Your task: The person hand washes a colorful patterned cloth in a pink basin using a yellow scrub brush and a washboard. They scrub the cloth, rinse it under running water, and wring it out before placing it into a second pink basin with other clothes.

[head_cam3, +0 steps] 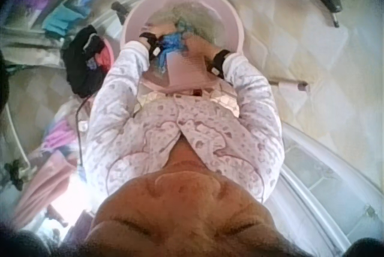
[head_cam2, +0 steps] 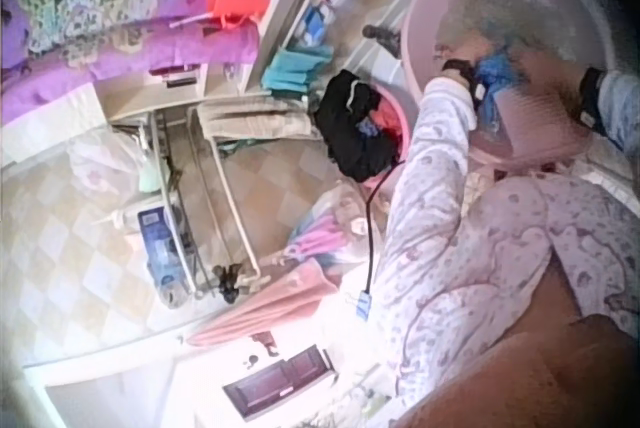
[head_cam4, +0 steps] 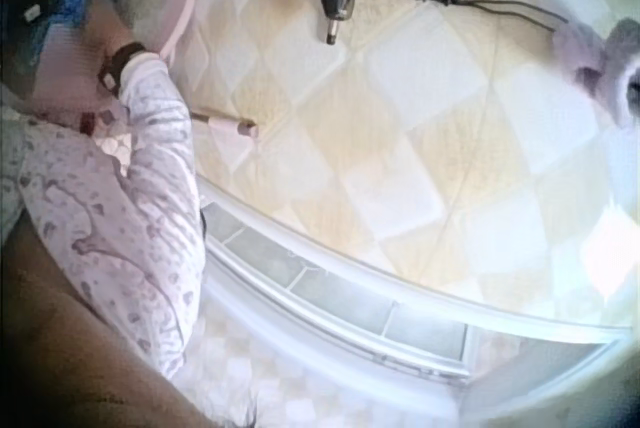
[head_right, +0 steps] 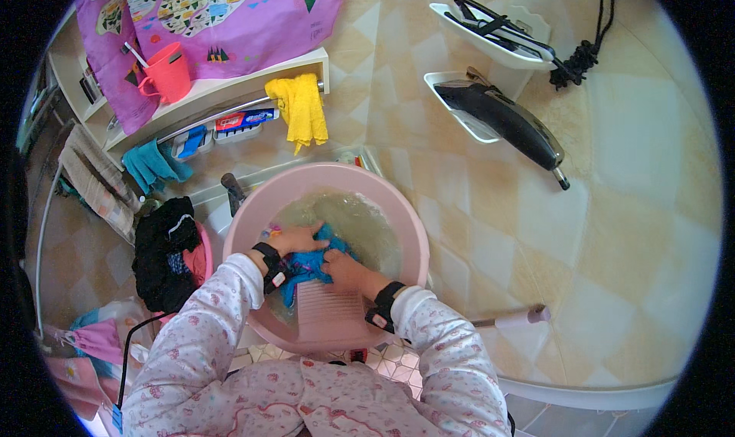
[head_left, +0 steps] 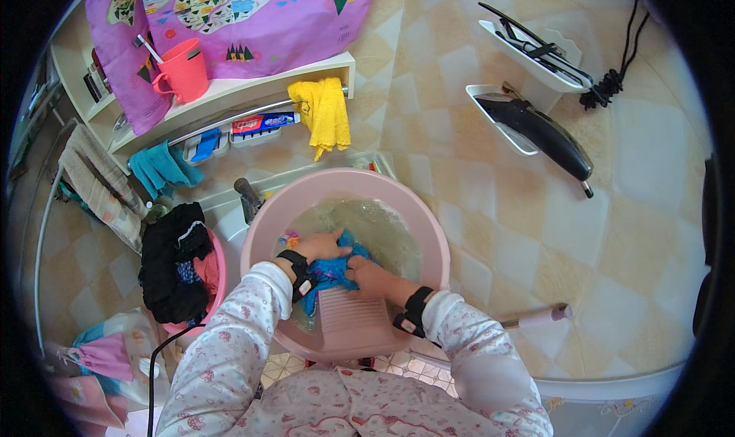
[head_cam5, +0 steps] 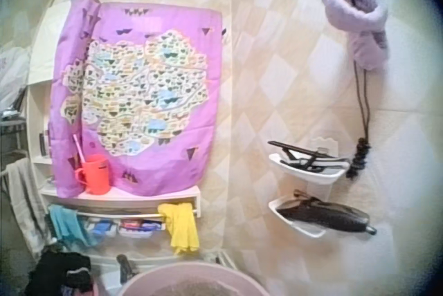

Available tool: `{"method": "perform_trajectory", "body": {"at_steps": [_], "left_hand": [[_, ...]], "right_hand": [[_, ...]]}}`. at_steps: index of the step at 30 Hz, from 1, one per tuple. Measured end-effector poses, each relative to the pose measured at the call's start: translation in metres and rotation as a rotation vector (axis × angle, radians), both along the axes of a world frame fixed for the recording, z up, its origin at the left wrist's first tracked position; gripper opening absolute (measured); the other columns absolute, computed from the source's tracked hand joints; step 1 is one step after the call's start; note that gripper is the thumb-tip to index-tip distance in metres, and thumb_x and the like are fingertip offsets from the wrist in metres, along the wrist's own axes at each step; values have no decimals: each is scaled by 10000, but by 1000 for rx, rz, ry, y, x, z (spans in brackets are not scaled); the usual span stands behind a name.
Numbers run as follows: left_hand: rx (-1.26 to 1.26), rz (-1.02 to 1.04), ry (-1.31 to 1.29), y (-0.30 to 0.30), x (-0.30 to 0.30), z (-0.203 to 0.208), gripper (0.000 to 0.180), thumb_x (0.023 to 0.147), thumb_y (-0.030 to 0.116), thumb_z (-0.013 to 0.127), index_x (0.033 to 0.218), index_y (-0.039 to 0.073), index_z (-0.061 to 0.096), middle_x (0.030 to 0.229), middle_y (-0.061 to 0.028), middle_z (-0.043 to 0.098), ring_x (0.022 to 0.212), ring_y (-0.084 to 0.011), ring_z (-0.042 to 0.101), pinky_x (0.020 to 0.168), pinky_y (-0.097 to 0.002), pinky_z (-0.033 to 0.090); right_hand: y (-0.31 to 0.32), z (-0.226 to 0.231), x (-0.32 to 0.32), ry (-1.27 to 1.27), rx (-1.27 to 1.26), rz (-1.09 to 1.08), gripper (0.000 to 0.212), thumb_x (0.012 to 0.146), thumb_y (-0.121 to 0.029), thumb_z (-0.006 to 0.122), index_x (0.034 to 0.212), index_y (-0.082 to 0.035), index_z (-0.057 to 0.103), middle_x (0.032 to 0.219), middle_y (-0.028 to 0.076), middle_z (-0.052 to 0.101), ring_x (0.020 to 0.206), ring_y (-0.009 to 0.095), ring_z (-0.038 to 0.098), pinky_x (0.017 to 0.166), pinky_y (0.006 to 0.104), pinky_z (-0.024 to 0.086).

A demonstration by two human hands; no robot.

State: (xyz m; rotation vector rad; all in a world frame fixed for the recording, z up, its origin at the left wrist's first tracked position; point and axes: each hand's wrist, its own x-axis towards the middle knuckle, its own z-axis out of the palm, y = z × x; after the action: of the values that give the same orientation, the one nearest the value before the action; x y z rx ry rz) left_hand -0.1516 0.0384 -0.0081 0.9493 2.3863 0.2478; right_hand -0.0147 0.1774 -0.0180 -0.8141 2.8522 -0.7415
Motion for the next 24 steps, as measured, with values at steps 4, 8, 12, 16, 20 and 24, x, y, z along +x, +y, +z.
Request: {"method": "perform_trajectory", "body": {"at_steps": [4, 8, 12, 16, 20, 24], "left_hand": [[-78, -175, -163, -4, 30, 11, 452, 801, 319, 580, 1205, 124, 531, 1303, -124, 433, 1130, -400, 466, 893, -450, 406], [78, -322, 96, -38, 75, 9, 368, 735, 135, 618, 1098, 114, 560, 985, -121, 509, 907, -336, 525, 721, -451, 437], [179, -291, 149, -37, 67, -9, 419, 706, 121, 595, 1123, 139, 565, 1021, -164, 500, 960, -366, 489, 769, -473, 428], [34, -65, 324, -13, 37, -20, 394, 746, 210, 524, 1130, 241, 607, 1182, -213, 454, 1106, -438, 343, 904, -474, 381], [-23, -73, 53, -7, 32, -8, 348, 729, 254, 556, 1067, 202, 619, 1130, -179, 495, 1092, -392, 377, 881, -462, 378], [233, -231, 55, -39, 67, 15, 290, 667, 274, 656, 884, 103, 568, 1017, -119, 536, 1016, -342, 431, 804, -434, 420]], "right_hand": [[0, 4, 37, 13, -63, -44, 380, 654, -266, 703, 888, 3, 572, 927, 188, 518, 934, 348, 489, 776, 445, 424], [2, -11, 49, -42, -40, -88, 442, 669, -233, 706, 994, 1, 519, 956, 194, 519, 961, 375, 486, 771, 446, 429], [5, -38, 5, -34, -118, -271, 522, 644, -182, 723, 1061, 1, 469, 989, 193, 513, 962, 432, 493, 799, 458, 434], [21, -44, -38, -97, -152, -483, 620, 593, -186, 754, 1108, -2, 460, 1098, 219, 481, 1017, 431, 458, 855, 448, 418], [19, -18, -49, -393, 133, -300, 681, 567, -258, 776, 1134, -25, 479, 1188, 222, 422, 1007, 431, 484, 870, 439, 430], [2, 10, 20, -24, 168, -180, 657, 607, -323, 747, 1128, -15, 491, 1152, 177, 459, 1037, 355, 455, 845, 438, 427]]}}
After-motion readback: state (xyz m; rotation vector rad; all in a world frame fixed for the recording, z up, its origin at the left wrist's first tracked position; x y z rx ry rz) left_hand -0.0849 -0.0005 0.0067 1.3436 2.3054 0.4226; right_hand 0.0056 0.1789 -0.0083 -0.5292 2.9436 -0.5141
